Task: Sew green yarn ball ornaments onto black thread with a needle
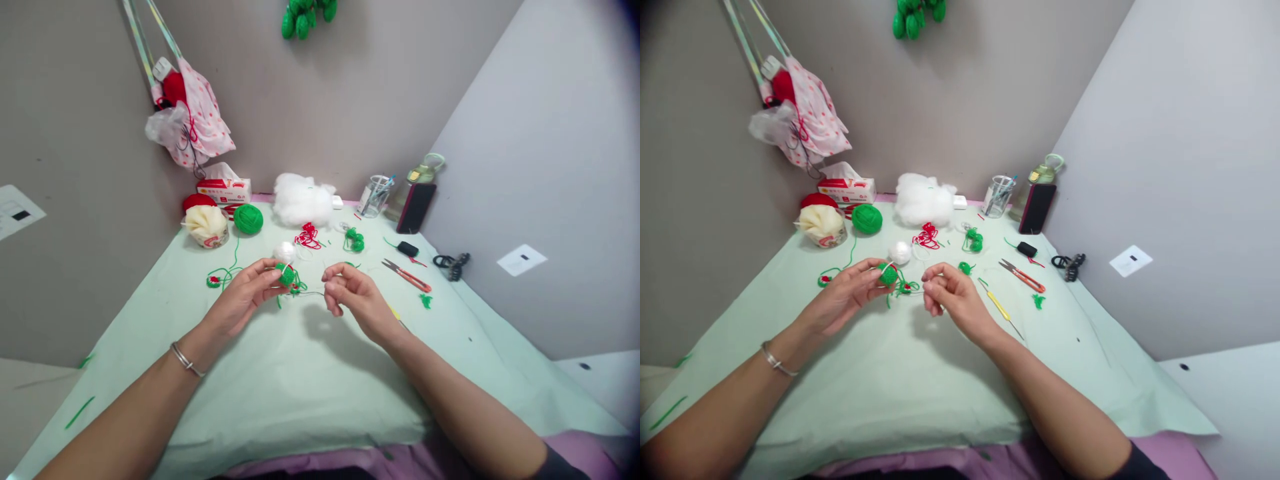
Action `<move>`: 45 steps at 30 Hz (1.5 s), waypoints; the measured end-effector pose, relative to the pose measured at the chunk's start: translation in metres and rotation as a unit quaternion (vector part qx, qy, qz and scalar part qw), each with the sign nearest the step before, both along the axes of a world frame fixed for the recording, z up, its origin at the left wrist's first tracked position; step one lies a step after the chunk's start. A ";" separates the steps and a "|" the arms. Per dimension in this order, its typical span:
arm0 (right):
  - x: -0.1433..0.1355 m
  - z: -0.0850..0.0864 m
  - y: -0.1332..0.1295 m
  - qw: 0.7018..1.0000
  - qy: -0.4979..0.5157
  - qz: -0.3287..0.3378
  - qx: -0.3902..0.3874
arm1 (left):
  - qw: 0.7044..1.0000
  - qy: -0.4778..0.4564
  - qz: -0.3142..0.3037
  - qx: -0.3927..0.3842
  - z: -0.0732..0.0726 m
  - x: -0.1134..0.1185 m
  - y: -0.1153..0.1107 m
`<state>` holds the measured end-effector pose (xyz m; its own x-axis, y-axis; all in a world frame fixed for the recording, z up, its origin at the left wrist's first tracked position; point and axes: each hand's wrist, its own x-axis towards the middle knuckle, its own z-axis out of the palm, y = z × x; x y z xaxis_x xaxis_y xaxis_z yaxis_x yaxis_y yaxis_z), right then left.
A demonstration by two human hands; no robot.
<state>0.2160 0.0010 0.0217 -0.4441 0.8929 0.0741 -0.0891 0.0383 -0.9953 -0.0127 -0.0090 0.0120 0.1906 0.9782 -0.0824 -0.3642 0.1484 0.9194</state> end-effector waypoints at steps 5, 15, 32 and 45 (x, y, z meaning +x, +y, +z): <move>-0.010 -0.001 -0.010 0.997 -0.052 -0.003 0.053 | 0.956 0.235 0.125 0.123 -0.013 0.001 0.001; -0.001 -0.007 0.007 0.992 -0.061 -0.093 0.053 | 0.956 0.234 0.120 0.132 -0.009 0.001 0.000; 0.039 -0.008 0.040 0.935 -0.222 -0.219 0.169 | 0.991 -0.032 0.130 0.021 -0.003 -0.008 0.007; 0.037 0.004 0.033 0.954 -0.199 -0.154 0.163 | 0.995 -0.011 0.093 0.026 -0.003 -0.007 0.006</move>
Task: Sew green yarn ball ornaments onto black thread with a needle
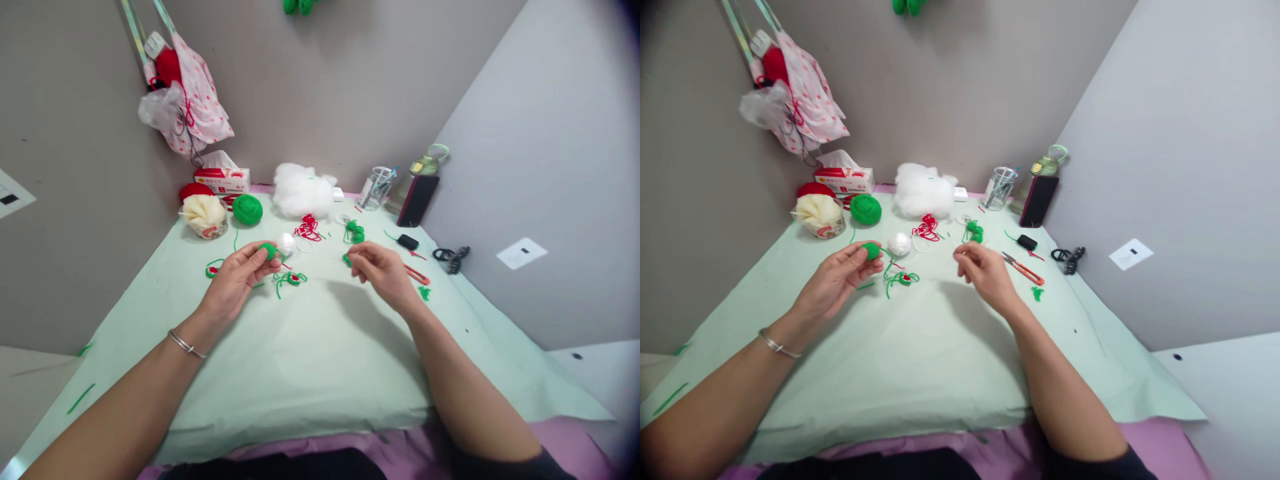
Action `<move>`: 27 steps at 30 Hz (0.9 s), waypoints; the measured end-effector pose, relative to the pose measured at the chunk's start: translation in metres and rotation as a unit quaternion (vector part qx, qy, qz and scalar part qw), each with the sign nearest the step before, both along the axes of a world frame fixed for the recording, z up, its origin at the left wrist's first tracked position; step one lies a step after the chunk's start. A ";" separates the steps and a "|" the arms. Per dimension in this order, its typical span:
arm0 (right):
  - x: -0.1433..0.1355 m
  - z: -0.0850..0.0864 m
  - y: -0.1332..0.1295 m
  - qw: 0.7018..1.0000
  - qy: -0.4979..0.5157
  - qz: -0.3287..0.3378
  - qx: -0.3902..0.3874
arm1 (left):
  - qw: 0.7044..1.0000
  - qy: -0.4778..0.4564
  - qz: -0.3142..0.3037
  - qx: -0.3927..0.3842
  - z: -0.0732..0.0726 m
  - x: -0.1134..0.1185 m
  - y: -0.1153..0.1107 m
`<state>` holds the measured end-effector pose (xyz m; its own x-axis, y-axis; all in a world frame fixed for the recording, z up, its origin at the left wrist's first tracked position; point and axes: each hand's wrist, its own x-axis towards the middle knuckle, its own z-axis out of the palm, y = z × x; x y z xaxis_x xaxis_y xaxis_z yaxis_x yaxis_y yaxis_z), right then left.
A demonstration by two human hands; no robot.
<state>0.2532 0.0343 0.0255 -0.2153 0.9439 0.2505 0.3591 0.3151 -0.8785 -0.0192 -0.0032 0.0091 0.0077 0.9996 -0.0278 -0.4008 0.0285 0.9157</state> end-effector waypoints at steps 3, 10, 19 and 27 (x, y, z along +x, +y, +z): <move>-0.021 -0.007 -0.012 0.992 0.028 0.099 -0.070 | 0.999 0.027 -0.016 0.001 -0.002 0.001 -0.001; -0.043 0.011 -0.036 0.943 0.207 0.148 -0.216 | 0.995 0.076 -0.062 0.027 -0.004 0.006 -0.005; -0.077 0.015 -0.043 0.935 0.230 0.164 -0.213 | 0.983 0.133 -0.087 0.092 -0.009 0.011 -0.006; -0.095 -0.018 -0.044 0.951 0.233 0.156 -0.129 | 0.952 0.252 -0.111 0.130 -0.009 0.022 -0.017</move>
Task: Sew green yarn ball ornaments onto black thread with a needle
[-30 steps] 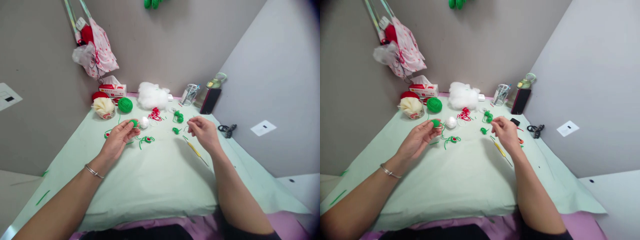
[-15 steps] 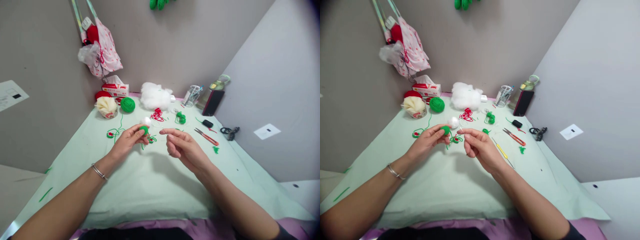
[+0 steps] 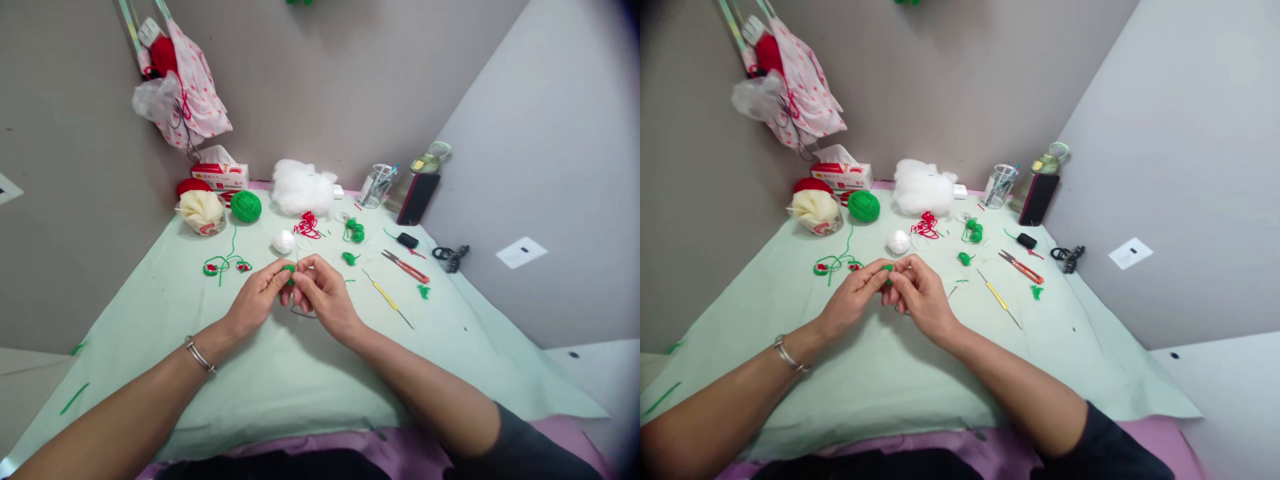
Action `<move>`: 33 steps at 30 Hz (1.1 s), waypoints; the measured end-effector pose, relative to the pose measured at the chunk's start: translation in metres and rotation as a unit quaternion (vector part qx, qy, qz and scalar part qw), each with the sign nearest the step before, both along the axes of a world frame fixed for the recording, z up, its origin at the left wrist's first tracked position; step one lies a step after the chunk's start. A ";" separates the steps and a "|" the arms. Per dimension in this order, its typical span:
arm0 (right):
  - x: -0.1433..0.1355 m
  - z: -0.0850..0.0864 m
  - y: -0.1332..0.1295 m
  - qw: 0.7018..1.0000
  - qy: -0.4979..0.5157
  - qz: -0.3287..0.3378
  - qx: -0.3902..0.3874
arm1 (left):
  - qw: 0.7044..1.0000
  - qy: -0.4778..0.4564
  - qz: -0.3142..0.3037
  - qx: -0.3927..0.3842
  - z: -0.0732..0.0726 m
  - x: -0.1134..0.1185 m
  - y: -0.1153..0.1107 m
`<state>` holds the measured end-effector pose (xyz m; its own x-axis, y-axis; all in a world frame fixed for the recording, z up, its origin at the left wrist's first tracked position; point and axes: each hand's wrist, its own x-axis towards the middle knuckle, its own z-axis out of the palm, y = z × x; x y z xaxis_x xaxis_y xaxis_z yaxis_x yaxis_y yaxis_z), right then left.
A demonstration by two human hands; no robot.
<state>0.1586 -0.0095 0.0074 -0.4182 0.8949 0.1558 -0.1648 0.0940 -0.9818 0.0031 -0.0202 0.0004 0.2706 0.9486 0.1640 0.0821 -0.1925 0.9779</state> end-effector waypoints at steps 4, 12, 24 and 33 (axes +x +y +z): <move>0.002 0.002 -0.002 1.000 0.000 -0.002 0.001 | 0.998 -0.052 -0.005 -0.016 0.001 0.005 -0.001; 0.022 0.010 0.008 0.999 -0.028 -0.028 0.004 | 0.980 -0.161 0.028 -0.109 -0.003 -0.001 0.008; 0.024 0.005 0.003 0.995 -0.080 0.041 -0.053 | 0.955 -0.253 0.033 -0.153 0.001 -0.003 0.009; 0.024 0.008 0.003 0.991 -0.110 0.022 -0.077 | 0.971 -0.209 0.043 -0.109 0.000 -0.006 0.008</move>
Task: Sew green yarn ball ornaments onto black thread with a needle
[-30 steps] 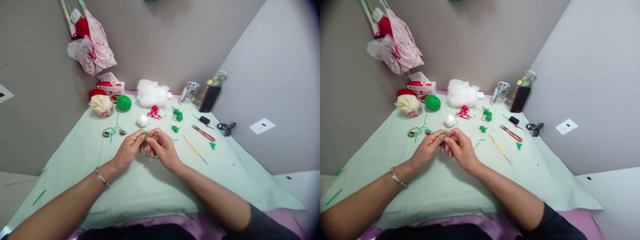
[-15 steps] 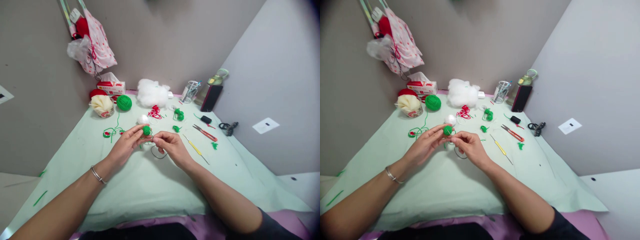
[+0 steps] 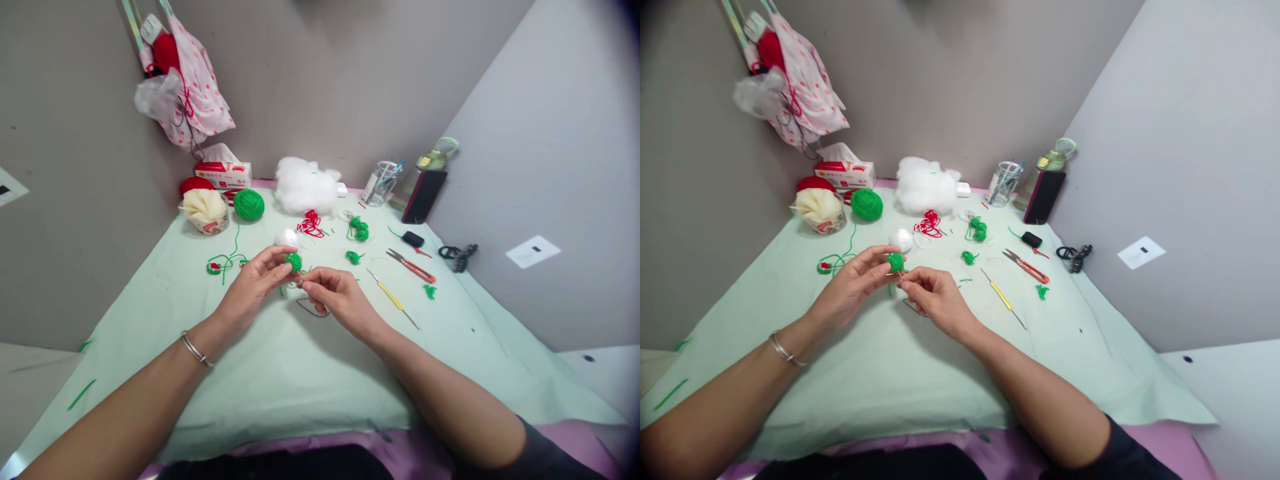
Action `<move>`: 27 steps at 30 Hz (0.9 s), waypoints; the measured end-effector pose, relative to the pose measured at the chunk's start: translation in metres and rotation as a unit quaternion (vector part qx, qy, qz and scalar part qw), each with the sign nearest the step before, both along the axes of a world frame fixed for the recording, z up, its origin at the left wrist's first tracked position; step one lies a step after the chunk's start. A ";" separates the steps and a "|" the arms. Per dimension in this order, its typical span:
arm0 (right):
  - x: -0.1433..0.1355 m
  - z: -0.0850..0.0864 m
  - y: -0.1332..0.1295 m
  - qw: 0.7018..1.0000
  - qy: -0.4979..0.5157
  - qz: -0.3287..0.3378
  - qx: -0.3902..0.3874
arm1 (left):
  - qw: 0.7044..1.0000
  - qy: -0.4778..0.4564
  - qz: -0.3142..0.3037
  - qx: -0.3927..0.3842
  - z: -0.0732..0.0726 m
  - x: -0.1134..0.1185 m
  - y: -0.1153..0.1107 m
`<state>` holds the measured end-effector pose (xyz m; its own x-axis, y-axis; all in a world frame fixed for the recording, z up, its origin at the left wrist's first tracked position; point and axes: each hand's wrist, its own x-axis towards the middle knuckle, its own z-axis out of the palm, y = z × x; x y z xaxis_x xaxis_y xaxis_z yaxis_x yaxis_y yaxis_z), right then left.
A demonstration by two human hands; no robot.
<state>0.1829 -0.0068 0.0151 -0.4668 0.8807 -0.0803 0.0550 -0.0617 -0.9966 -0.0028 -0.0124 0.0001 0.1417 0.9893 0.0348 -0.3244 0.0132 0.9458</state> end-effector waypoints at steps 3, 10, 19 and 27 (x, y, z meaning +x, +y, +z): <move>-0.002 0.001 -0.002 1.000 0.000 -0.013 -0.006 | 0.999 0.026 0.008 0.023 -0.002 0.000 0.001; -0.003 -0.004 0.001 0.999 0.019 -0.037 -0.001 | 0.998 0.061 0.020 0.009 -0.004 0.000 0.002; 0.003 -0.004 0.010 0.995 0.096 0.024 -0.022 | 0.996 0.080 0.023 0.045 0.002 -0.006 0.002; 0.002 -0.007 0.007 0.994 0.113 0.000 -0.010 | 0.993 0.092 -0.015 0.075 0.004 0.000 -0.005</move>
